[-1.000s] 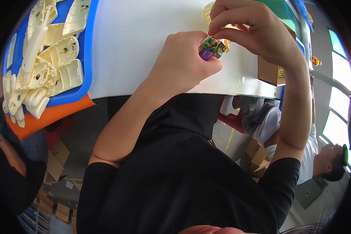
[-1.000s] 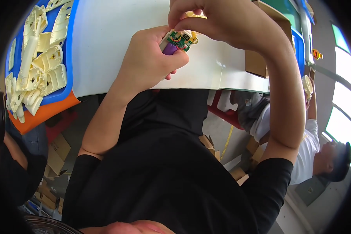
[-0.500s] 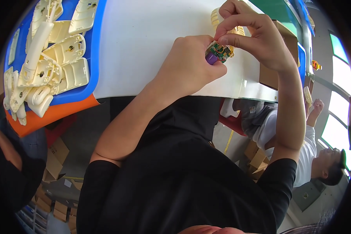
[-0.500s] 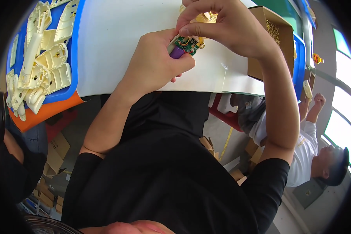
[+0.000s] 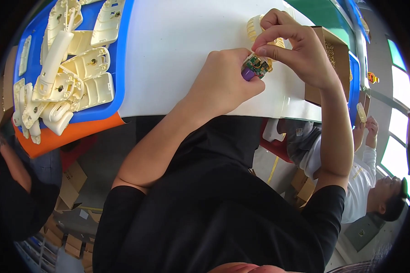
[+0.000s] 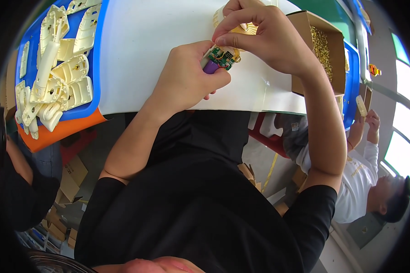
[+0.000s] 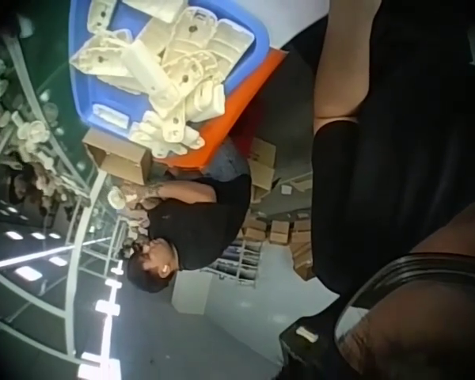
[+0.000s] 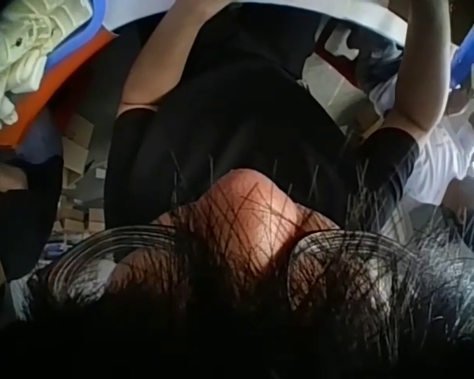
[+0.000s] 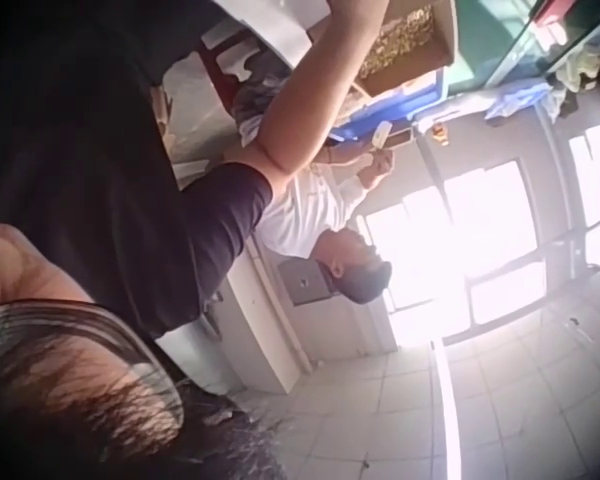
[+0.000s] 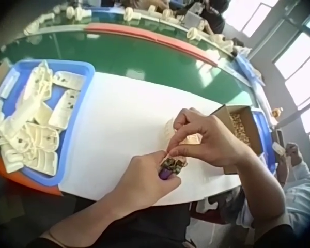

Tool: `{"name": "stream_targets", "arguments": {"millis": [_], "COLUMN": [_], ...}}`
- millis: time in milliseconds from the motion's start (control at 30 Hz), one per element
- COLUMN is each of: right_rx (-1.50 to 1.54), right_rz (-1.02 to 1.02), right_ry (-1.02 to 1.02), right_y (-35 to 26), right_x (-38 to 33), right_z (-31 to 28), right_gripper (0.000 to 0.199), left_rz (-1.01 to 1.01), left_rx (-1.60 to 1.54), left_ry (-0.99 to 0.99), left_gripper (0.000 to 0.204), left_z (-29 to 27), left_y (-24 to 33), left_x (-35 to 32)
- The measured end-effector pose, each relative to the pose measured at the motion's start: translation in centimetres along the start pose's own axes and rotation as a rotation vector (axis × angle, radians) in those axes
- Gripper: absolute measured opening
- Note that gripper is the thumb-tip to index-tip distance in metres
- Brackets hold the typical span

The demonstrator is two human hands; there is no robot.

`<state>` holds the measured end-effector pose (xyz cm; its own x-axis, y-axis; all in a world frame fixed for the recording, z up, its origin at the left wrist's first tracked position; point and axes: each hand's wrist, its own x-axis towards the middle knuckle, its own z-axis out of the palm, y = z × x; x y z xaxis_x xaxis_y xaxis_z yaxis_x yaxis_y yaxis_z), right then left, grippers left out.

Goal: The person assembles handheld fans by fitting plastic casing onto the internal components and pressing the pieces together by hand, places the assembled fan onto the conveyor belt, and retrieves more fan parts from a cardboard box.

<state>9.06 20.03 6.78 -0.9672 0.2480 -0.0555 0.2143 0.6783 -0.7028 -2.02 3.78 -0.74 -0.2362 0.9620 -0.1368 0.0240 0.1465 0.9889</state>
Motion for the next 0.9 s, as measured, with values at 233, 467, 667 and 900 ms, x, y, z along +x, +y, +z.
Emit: {"name": "stream_targets", "arguments": {"millis": [233,467,667,900], "right_rx": [-0.066,-0.122,-0.123,-0.049], "right_rz": [-0.025,-0.006,-0.014,-0.040], "right_ry": [0.029,0.036,0.074,-0.050], "right_y": [-0.4,-0.9,-1.1,0.1], "right_x": [0.1,-0.1,-0.1,0.0], "right_z": [0.2,0.4,1.1,-0.3], "right_gripper": [0.017,0.016,0.017,0.015], "left_rz": [-0.022,-0.034,0.022,-0.016], "left_rx": [-0.006,0.008,-0.041,-0.076], "left_ry": [-0.011,0.016,0.034,-0.005], "left_gripper": [0.025,0.026,0.025,0.025], "left_z": [-0.1,0.0,0.1,-0.3], "left_y": [0.1,0.5,-0.2,0.1], "left_x": [0.2,0.0,0.1,-0.1]}}
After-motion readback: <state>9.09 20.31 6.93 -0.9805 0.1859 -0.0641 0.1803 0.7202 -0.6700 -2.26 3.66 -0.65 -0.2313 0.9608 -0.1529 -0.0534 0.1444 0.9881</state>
